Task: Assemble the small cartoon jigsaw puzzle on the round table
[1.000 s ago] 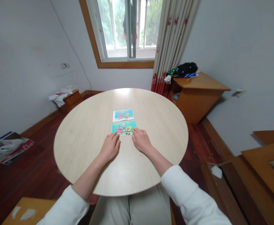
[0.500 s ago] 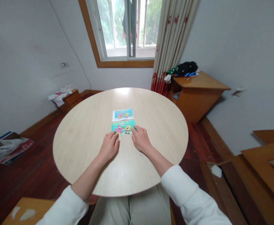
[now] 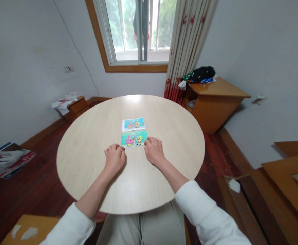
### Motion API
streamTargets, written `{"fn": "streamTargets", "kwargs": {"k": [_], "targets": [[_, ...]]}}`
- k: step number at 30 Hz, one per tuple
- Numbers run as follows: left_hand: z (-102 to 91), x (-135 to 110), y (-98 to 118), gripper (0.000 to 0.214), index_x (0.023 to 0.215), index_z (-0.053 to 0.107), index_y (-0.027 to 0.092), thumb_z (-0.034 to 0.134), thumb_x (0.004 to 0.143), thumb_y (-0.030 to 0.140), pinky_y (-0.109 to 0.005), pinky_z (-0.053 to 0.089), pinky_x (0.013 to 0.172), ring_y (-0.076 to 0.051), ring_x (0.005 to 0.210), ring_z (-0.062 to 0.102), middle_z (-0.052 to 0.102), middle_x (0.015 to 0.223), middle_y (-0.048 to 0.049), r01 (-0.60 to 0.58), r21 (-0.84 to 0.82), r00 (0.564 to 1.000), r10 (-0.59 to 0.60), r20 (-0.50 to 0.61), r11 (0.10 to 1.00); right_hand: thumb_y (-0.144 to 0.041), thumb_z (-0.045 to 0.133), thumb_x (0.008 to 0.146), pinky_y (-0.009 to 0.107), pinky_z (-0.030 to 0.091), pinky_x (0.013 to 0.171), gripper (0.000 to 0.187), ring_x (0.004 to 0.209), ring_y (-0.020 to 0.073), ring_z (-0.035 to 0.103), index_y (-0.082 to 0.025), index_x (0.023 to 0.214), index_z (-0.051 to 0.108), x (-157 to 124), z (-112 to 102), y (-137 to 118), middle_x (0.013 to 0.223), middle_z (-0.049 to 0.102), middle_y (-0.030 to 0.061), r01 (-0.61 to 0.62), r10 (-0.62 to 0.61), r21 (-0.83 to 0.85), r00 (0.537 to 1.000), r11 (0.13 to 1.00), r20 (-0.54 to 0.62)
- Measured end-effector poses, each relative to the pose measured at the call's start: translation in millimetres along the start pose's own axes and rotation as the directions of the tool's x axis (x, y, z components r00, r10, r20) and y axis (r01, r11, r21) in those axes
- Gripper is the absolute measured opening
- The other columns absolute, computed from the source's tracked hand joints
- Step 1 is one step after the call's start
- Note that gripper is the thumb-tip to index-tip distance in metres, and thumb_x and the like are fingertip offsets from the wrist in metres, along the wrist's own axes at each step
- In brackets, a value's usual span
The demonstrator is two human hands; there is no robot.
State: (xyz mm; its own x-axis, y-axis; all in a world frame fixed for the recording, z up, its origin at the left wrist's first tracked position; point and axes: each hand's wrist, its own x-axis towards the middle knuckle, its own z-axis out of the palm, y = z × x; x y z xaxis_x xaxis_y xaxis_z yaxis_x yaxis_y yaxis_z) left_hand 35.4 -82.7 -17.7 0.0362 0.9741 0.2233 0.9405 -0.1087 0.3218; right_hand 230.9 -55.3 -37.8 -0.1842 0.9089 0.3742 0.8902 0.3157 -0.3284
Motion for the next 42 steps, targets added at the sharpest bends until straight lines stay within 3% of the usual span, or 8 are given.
{"fn": "streamTargets", "kwargs": {"k": [31, 42], "targets": [[0.9, 0.2, -1.6, 0.031, 0.1, 0.069, 0.017, 0.04, 0.088, 0.017, -0.044, 0.034, 0.091, -0.028, 0.105, 0.051, 0.06, 0.11, -0.014, 0.011, -0.015, 1.0, -0.011, 0.003, 1.0, -0.013, 0.04, 0.088, 0.04, 0.031, 0.095, 0.031, 0.112, 0.0246, 0.052, -0.018, 0.106, 0.065, -1.3, 0.9, 3.1, 0.118, 0.063, 0.0129, 0.008, -0.008, 0.01, 1.0, 1.0, -0.002], [-3.5, 0.8, -0.9, 0.034, 0.107, 0.066, 0.015, 0.038, 0.089, 0.018, -0.045, 0.034, 0.088, -0.03, 0.105, 0.05, 0.06, 0.113, -0.0158, 0.05, 0.094, 0.998, -0.053, 0.027, 0.994, -0.013, 0.042, 0.088, 0.04, 0.031, 0.094, 0.032, 0.113, 0.0252, 0.051, -0.014, 0.109, 0.065, -1.0, 1.6, 3.0, 0.12, 0.063, 0.0146, -0.051, 0.048, -0.072, 0.998, 0.996, -0.039]]}}
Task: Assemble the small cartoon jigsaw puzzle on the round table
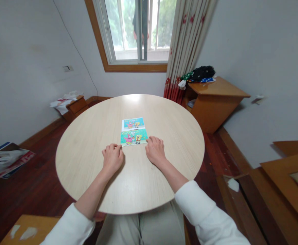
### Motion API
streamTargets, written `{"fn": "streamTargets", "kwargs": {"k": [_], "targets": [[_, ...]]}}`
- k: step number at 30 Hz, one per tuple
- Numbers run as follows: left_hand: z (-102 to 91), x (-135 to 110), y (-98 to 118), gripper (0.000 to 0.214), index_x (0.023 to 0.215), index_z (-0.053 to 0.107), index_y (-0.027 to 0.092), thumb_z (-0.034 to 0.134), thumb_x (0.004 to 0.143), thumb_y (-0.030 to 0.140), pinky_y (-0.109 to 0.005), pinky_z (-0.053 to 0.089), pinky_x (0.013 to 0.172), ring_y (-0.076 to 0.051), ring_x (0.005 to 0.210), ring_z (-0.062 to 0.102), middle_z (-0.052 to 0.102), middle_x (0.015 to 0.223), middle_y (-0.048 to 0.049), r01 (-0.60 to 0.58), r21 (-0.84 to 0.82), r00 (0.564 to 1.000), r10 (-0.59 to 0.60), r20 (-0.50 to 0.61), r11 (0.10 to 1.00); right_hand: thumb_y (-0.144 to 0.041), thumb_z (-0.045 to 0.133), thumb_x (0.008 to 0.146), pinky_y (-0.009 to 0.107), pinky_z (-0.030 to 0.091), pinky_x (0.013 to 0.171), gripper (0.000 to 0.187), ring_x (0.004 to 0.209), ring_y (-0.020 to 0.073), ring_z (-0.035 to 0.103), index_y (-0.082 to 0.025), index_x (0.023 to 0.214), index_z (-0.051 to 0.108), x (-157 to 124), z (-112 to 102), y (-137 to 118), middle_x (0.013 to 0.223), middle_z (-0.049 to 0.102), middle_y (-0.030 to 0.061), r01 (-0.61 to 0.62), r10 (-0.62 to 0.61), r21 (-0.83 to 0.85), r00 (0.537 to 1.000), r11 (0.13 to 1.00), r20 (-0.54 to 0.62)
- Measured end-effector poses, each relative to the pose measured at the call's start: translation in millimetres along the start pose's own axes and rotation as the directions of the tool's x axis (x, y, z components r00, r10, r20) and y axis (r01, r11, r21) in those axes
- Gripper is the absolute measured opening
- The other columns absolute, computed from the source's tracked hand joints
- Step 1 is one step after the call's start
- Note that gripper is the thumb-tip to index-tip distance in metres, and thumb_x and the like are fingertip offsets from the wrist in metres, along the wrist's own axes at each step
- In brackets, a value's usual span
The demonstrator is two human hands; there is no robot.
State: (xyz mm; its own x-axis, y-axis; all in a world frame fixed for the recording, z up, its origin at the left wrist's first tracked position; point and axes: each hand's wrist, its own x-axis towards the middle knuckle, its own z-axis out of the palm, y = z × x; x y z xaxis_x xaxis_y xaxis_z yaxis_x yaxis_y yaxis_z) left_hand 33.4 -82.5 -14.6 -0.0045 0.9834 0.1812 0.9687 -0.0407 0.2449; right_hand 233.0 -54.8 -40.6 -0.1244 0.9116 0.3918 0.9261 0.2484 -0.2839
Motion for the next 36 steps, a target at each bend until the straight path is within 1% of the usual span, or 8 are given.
{"fn": "streamTargets", "kwargs": {"k": [5, 12, 18, 24, 31, 36], "targets": [[0.6, 0.3, -0.2, 0.034, 0.107, 0.066, 0.015, 0.037, 0.09, 0.018, -0.045, 0.033, 0.089, -0.03, 0.106, 0.05, 0.06, 0.115, -0.0157, 0.0, 0.006, 1.0, 0.0, 0.018, 1.0, -0.012, 0.042, 0.087, 0.04, 0.031, 0.094, 0.032, 0.113, 0.0253, 0.051, -0.015, 0.108, 0.066, -0.4, 1.9, 0.9, 0.12, 0.063, 0.0146, 0.019, -0.019, -0.008, 1.0, 1.0, -0.008], [1.2, 0.0, -0.4, 0.034, 0.107, 0.066, 0.015, 0.038, 0.089, 0.017, -0.044, 0.033, 0.089, -0.029, 0.106, 0.05, 0.059, 0.115, -0.0158, -0.005, 0.001, 1.0, 0.005, 0.009, 1.0, -0.013, 0.042, 0.087, 0.041, 0.031, 0.094, 0.033, 0.113, 0.0263, 0.051, -0.014, 0.109, 0.066, -0.2, 0.7, 0.7, 0.12, 0.063, 0.015, 0.007, -0.007, -0.001, 1.0, 1.0, 0.007], [2.9, 0.4, -1.3, 0.032, 0.106, 0.067, 0.017, 0.039, 0.089, 0.017, -0.044, 0.033, 0.089, -0.029, 0.106, 0.049, 0.059, 0.115, -0.0154, -0.005, -0.01, 1.0, 0.005, -0.005, 1.0, -0.013, 0.042, 0.087, 0.042, 0.032, 0.094, 0.033, 0.112, 0.0263, 0.051, -0.015, 0.109, 0.066, -0.6, 1.6, 1.4, 0.12, 0.063, 0.0155, 0.014, -0.014, 0.003, 1.0, 1.0, -0.003], [2.7, 0.5, -1.3, 0.034, 0.107, 0.067, 0.015, 0.037, 0.089, 0.018, -0.044, 0.033, 0.09, -0.03, 0.107, 0.049, 0.059, 0.116, -0.0161, -0.009, -0.018, 1.0, 0.009, 0.005, 1.0, -0.012, 0.042, 0.088, 0.041, 0.031, 0.094, 0.033, 0.114, 0.0262, 0.051, -0.014, 0.109, 0.066, -0.6, 0.0, -0.1, 0.121, 0.063, 0.0151, 0.006, -0.006, 0.0, 1.0, 1.0, 0.009], [3.3, 0.2, -1.2, 0.033, 0.106, 0.067, 0.016, 0.038, 0.089, 0.017, -0.045, 0.034, 0.089, -0.03, 0.105, 0.049, 0.059, 0.115, -0.0158, -0.008, -0.006, 1.0, 0.008, -0.013, 1.0, -0.012, 0.043, 0.088, 0.04, 0.031, 0.095, 0.033, 0.115, 0.0253, 0.05, -0.014, 0.111, 0.066, 0.2, -0.8, -0.5, 0.123, 0.061, 0.0152, -0.002, 0.003, -0.032, 0.999, 0.999, 0.047], [3.5, 0.4, -1.6, 0.033, 0.107, 0.066, 0.016, 0.039, 0.089, 0.017, -0.044, 0.033, 0.089, -0.03, 0.106, 0.049, 0.059, 0.116, -0.0156, -0.005, -0.011, 1.0, 0.005, -0.007, 1.0, -0.012, 0.043, 0.087, 0.041, 0.032, 0.094, 0.032, 0.112, 0.0258, 0.052, -0.016, 0.108, 0.066, -0.2, 1.7, 1.3, 0.12, 0.063, 0.0145, 0.017, -0.017, 0.0, 1.0, 1.0, -0.005]]}}
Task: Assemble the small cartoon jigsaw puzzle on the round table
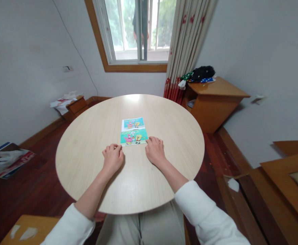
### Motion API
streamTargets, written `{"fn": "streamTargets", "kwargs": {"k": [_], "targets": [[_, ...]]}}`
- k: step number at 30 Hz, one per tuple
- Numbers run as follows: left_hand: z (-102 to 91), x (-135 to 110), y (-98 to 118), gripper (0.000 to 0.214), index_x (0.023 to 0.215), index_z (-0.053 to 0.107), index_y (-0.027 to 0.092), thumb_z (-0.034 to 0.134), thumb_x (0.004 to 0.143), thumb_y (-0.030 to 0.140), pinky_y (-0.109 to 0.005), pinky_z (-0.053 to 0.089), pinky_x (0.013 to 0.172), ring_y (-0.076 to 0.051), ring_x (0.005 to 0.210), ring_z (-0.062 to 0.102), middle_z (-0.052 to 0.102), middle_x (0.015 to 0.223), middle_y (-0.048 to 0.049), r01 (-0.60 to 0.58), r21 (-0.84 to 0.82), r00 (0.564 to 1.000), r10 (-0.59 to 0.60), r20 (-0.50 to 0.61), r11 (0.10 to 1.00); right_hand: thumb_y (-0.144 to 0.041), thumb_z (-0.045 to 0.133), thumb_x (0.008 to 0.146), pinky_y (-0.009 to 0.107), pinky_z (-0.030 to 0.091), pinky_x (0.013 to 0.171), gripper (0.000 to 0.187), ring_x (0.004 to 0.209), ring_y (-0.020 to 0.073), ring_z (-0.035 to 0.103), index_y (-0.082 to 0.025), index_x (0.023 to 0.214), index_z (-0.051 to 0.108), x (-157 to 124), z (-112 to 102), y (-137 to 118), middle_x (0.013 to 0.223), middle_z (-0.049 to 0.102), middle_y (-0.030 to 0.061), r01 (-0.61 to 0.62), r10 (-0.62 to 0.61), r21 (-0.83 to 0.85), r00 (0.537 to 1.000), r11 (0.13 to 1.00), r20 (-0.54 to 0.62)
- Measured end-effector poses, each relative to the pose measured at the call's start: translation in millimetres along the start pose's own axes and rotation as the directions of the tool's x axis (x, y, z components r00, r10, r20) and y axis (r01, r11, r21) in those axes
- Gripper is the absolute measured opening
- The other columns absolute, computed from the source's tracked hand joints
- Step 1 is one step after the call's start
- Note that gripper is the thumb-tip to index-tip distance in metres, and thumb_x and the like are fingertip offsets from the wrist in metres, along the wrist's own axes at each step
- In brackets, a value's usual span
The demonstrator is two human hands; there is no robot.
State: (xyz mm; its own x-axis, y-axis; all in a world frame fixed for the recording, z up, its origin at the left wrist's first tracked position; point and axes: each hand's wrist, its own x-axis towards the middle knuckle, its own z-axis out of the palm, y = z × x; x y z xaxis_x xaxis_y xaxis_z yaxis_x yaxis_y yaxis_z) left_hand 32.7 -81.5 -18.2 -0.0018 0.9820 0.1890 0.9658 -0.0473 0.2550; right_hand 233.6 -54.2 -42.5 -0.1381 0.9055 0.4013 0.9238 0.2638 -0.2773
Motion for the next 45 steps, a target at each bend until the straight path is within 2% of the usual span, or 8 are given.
{"fn": "streamTargets", "kwargs": {"k": [15, 26, 31, 35, 40, 45], "targets": [[0.8, 0, -1, 0.035, 0.109, 0.066, 0.014, 0.037, 0.089, 0.018, -0.044, 0.033, 0.09, -0.029, 0.105, 0.05, 0.059, 0.115, -0.0163, -0.001, -0.006, 1.0, 0.001, 0.006, 1.0, -0.013, 0.043, 0.088, 0.04, 0.031, 0.095, 0.032, 0.114, 0.0256, 0.051, -0.014, 0.11, 0.066, 0, -4, -3, 0.122, 0.062, 0.0144, -0.025, 0.026, -0.012, 0.998, 1.0, 0.049], [-0.8, 0, 1, 0.035, 0.11, 0.066, 0.014, 0.038, 0.09, 0.017, -0.044, 0.034, 0.09, -0.029, 0.105, 0.05, 0.06, 0.114, -0.0156, 0.015, 0.006, 1.0, -0.016, 0.026, 1.0, -0.013, 0.042, 0.089, 0.038, 0.028, 0.094, 0.031, 0.112, 0.0246, 0.051, -0.014, 0.111, 0.063, 0, -6, -6, 0.121, 0.063, 0.0133, -0.027, 0.028, -0.008, 0.999, 1.0, 0.039], [1.2, 3, -1, 0.032, 0.11, 0.065, 0.013, 0.041, 0.089, 0.018, -0.043, 0.036, 0.089, -0.029, 0.103, 0.052, 0.061, 0.106, -0.0151, 0.005, -0.037, 0.998, -0.007, -0.056, 0.999, -0.017, 0.043, 0.091, 0.035, 0.029, 0.089, 0.022, 0.103, 0.0237, 0.053, -0.013, 0.105, 0.06, 2, -9, -9, 0.109, 0.065, 0.0114, -0.049, 0.049, -0.017, 0.999, 0.999, 0.015], [-3.1, 6, -1, 0.025, 0.091, 0.063, 0.012, 0.04, 0.093, 0.021, -0.036, 0.038, 0.083, -0.025, 0.094, 0.055, 0.063, 0.094, -0.0136, -0.027, -0.087, 0.993, 0.016, -0.115, 0.996, -0.024, 0.041, 0.094, 0.032, 0.029, 0.076, 0.022, 0.088, 0.0218, 0.055, -0.015, 0.086, 0.059, 5, -16, -13, 0.09, 0.066, 0.0094, -0.046, 0.049, -0.102, 0.998, 0.994, 0.025], [-12.5, 3, -1, 0.029, 0.075, 0.057, 0.017, 0.036, 0.094, 0.019, -0.03, 0.032, 0.064, -0.018, 0.07, 0.056, 0.064, 0.076, -0.0077, -0.004, -0.12, 1.0, 0.005, 0.014, 0.993, -0.025, 0.036, 0.097, 0.03, 0.027, 0.066, 0.034, 0.073, 0.0176, 0.059, -0.016, 0.076, 0.062, 2, -27, -16, 0.077, 0.069, 0.0073, -0.027, 0.042, -0.13, 0.992, 0.991, 0.116], [-16.5, -4, -4, 0.025, 0.075, 0.058, 0.017, 0.037, 0.088, 0.008, -0.031, 0.027, 0.061, -0.018, 0.069, 0.058, 0.066, 0.075, -0.0084, 0.036, -0.07, 0.991, -0.027, 0.132, 0.997, -0.026, 0.035, 0.097, 0.031, 0.025, 0.061, 0.037, 0.074, 0.0174, 0.064, -0.017, 0.079, 0.067, -6, -32, -19, 0.083, 0.074, 0.0075, -0.072, 0.103, -0.163, 0.976, 0.984, 0.191]]}}
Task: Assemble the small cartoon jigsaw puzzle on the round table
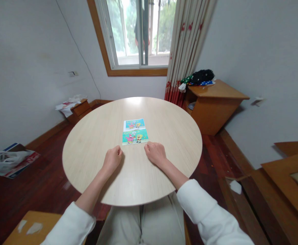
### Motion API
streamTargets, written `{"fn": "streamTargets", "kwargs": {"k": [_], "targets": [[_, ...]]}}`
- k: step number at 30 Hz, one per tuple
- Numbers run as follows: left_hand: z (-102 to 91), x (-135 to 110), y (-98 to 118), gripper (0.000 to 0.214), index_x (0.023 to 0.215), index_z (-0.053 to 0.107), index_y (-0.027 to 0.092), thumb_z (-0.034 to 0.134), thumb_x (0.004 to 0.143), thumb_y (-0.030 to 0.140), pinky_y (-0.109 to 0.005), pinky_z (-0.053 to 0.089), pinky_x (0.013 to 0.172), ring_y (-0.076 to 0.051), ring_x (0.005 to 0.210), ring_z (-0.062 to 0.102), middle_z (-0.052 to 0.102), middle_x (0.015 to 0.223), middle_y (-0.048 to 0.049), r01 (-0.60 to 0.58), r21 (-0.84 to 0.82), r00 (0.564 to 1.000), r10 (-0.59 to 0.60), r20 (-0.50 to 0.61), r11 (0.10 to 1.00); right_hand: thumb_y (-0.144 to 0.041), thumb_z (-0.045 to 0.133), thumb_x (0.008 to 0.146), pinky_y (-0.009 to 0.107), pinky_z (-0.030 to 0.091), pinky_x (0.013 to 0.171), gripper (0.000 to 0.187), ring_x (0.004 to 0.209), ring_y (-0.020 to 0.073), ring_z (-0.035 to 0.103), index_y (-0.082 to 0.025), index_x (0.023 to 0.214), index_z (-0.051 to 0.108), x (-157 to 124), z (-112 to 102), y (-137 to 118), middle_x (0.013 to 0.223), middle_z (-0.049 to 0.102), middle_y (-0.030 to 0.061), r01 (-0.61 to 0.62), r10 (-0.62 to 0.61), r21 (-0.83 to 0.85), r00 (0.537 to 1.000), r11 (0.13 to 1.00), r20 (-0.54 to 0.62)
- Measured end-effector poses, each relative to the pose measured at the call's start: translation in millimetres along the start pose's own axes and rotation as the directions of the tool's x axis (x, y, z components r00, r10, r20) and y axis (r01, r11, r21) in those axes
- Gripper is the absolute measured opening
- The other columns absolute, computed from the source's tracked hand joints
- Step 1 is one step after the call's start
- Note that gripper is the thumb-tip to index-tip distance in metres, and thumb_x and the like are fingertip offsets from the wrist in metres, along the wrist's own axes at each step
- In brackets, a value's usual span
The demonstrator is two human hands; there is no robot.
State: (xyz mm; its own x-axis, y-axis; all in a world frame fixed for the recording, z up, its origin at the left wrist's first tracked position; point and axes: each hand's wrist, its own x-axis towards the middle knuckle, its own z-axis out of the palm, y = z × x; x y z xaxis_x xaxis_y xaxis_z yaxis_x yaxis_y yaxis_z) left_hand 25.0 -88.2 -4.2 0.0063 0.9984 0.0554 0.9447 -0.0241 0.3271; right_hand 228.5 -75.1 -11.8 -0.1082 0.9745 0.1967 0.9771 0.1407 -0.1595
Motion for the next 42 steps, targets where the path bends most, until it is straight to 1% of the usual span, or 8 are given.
{"fn": "streamTargets", "kwargs": {"k": [10, 14, 19, 23, 25, 28, 35, 42], "targets": [[5.6, -11, 4, 0.023, 0.1, 0.055, 0.013, 0.034, 0.092, 0.012, -0.031, 0.035, 0.063, -0.024, 0.082, 0.064, 0.069, 0.089, -0.0148, -0.006, 0.056, 1.0, 0.005, 0.028, 0.998, -0.026, 0.035, 0.096, 0.031, 0.03, 0.061, 0.035, 0.086, 0.0217, 0.068, -0.017, 0.087, 0.068, -14, -1, -9, 0.093, 0.074, 0.0095, -0.006, 0.012, -0.045, 0.99, 0.999, 0.141], [3.4, -14, 6, 0.025, 0.105, 0.054, 0.011, 0.032, 0.092, 0.013, -0.032, 0.04, 0.066, -0.025, 0.083, 0.065, 0.068, 0.09, -0.0153, 0.012, 0.105, 0.999, -0.016, 0.033, 0.994, -0.025, 0.031, 0.098, 0.032, 0.036, 0.069, 0.037, 0.09, 0.0232, 0.067, -0.015, 0.091, 0.066, -15, -4, -8, 0.096, 0.073, 0.0115, 0.016, -0.008, -0.065, 0.992, 0.998, 0.127], [4.9, -18, 11, 0.033, 0.114, 0.055, 0.003, 0.037, 0.092, 0.02, -0.039, 0.042, 0.093, -0.03, 0.112, 0.057, 0.062, 0.116, -0.0223, -0.033, 0.155, 0.995, 0.047, -0.089, 0.987, -0.026, 0.031, 0.098, 0.036, 0.039, 0.088, 0.037, 0.107, 0.0256, 0.06, -0.01, 0.11, 0.062, -15, -2, -8, 0.115, 0.067, 0.0153, 0.04, -0.039, -0.035, 0.998, 0.999, 0.049], [13.5, -20, 14, 0.061, 0.142, 0.032, -0.005, 0.032, 0.095, 0.035, -0.045, 0.022, 0.115, -0.035, 0.141, 0.031, 0.034, 0.15, -0.0275, -0.011, 0.174, 0.998, 0.023, -0.065, 0.985, -0.038, 0.03, 0.099, 0.042, 0.021, 0.114, 0.058, 0.14, 0.0268, 0.033, -0.002, 0.144, 0.036, -18, 8, -11, 0.151, 0.039, 0.0187, 0.021, -0.022, 0.004, 0.997, 1.0, 0.068], [17.9, -21, 15, 0.068, 0.146, 0.025, -0.006, 0.028, 0.095, 0.04, -0.046, 0.014, 0.118, -0.035, 0.146, 0.02, 0.023, 0.155, -0.0269, 0.016, 0.172, 1.0, -0.014, -0.012, 0.985, -0.046, 0.026, 0.098, 0.046, 0.008, 0.118, 0.07, 0.147, 0.0266, 0.018, 0.0, 0.15, 0.022, -19, 12, -12, 0.158, 0.024, 0.0184, -0.004, 0.005, -0.003, 0.993, 1.0, 0.119], [22.7, -22, 15, 0.077, 0.147, 0.022, -0.007, 0.025, 0.094, 0.048, -0.048, 0.01, 0.119, -0.034, 0.147, 0.014, 0.017, 0.156, -0.0268, 0.048, 0.163, 0.998, -0.054, 0.032, 0.986, -0.053, 0.024, 0.097, 0.047, 0.002, 0.119, 0.078, 0.149, 0.0267, 0.008, 0.001, 0.152, 0.015, -20, 17, -13, 0.16, 0.012, 0.0175, -0.038, 0.04, -0.015, 0.986, 0.999, 0.161], [29.6, -23, 13, 0.078, 0.149, 0.023, -0.003, 0.022, 0.093, 0.051, -0.05, 0.007, 0.119, -0.033, 0.148, 0.013, 0.015, 0.157, -0.0231, 0.084, 0.206, 0.993, -0.1, 0.067, 0.975, -0.057, 0.024, 0.095, 0.046, 0.005, 0.119, 0.081, 0.149, 0.0276, 0.009, 0.002, 0.151, 0.017, -20, 21, -12, 0.159, 0.012, 0.0183, -0.108, 0.107, -0.008, 0.968, 0.994, 0.228], [29.1, -25, 15, 0.076, 0.149, 0.022, -0.003, 0.021, 0.094, 0.049, -0.051, 0.007, 0.119, -0.032, 0.148, 0.014, 0.016, 0.157, -0.0224, 0.082, 0.219, 0.992, -0.1, 0.071, 0.972, -0.054, 0.025, 0.096, 0.046, 0.006, 0.119, 0.078, 0.148, 0.0271, 0.013, 0.001, 0.151, 0.02, -21, 22, -14, 0.159, 0.016, 0.017, -0.107, 0.108, -0.014, 0.974, 0.994, 0.201]]}}
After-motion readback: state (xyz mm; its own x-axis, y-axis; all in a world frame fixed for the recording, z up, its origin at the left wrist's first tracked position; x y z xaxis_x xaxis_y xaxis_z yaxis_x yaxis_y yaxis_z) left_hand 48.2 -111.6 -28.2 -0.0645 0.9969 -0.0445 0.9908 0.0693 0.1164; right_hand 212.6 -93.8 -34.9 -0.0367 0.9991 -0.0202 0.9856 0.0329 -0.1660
